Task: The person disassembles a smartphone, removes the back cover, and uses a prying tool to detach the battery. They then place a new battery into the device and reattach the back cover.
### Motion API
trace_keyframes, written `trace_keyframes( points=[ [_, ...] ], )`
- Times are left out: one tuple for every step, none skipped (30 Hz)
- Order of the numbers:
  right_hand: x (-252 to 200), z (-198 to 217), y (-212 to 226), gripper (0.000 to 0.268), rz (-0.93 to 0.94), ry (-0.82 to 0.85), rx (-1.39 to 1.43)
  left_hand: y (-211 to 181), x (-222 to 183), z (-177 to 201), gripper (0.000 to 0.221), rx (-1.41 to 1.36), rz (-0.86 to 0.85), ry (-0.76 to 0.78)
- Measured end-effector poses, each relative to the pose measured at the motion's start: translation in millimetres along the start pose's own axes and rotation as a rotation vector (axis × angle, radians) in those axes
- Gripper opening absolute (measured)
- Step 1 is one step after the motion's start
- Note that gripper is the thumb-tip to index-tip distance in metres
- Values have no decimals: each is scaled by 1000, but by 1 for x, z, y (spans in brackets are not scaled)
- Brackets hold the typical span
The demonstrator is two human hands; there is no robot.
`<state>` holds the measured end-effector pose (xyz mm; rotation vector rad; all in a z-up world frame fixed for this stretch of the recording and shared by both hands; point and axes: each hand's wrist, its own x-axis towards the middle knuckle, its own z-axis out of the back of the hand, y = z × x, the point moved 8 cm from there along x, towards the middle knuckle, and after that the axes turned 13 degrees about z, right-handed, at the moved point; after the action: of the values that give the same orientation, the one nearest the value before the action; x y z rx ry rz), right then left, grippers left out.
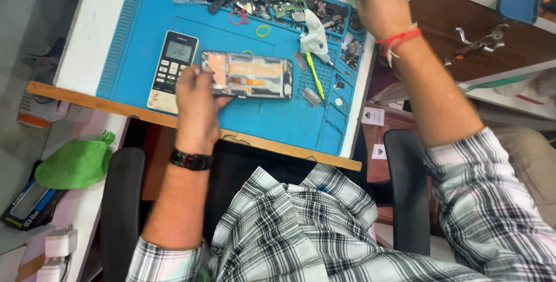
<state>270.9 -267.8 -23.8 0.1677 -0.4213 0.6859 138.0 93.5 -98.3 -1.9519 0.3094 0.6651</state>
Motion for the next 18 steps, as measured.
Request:
trace_keyframes(
  points=[
    [-3,5,1,13,-20,-55,59,0,-3,1,26,55,-24,-31],
    [-7,6,-5,16,-107,-133,261,1,-9,3,26,109,-47,-62],
    [-12,5,-10,18,-195,-207,462,1,-12,5,26,163,-68,-93],
    [-18,2,-14,21,-284,-279,665,2,-10,5,26,147,-48,-82],
    [-28,-6,-20,21,-448,-355,863,3,-8,6,26,131,-27,-72],
    [-39,-16,-22,21,-616,-430,1058,4,-5,5,26,115,-5,-61],
    [-48,-27,-22,22,-786,-506,1251,7,-2,1,26,105,38,-24],
    [-53,-31,-17,20,-845,-529,1394,10,1,-3,26,95,81,12],
    [-59,-34,-9,18,-909,-552,1535,13,3,-7,27,87,129,48],
    [-65,-35,0,16,-974,-574,1677,14,4,-10,28,115,140,58],
    [-68,-31,7,16,-983,-553,1719,15,4,-15,30,142,151,69],
    [-69,-27,16,16,-992,-533,1762,16,3,-20,31,170,161,81],
    [-65,-23,24,16,-993,-510,1807,12,1,-21,33,263,133,51],
    [-56,-20,36,14,-946,-439,1861,8,-2,-23,36,356,105,19],
    [-47,-20,51,13,-901,-365,1915,5,-5,-23,39,449,81,-16],
    [-39,-19,66,12,-853,-290,1967,2,-8,-20,39,617,76,-74],
    [-32,-19,73,12,-763,-99,1532,-3,-11,-15,40,785,72,-131],
    [-21,-23,84,15,-656,70,1093,-6,-13,-11,41,953,67,-190]
  ],
)
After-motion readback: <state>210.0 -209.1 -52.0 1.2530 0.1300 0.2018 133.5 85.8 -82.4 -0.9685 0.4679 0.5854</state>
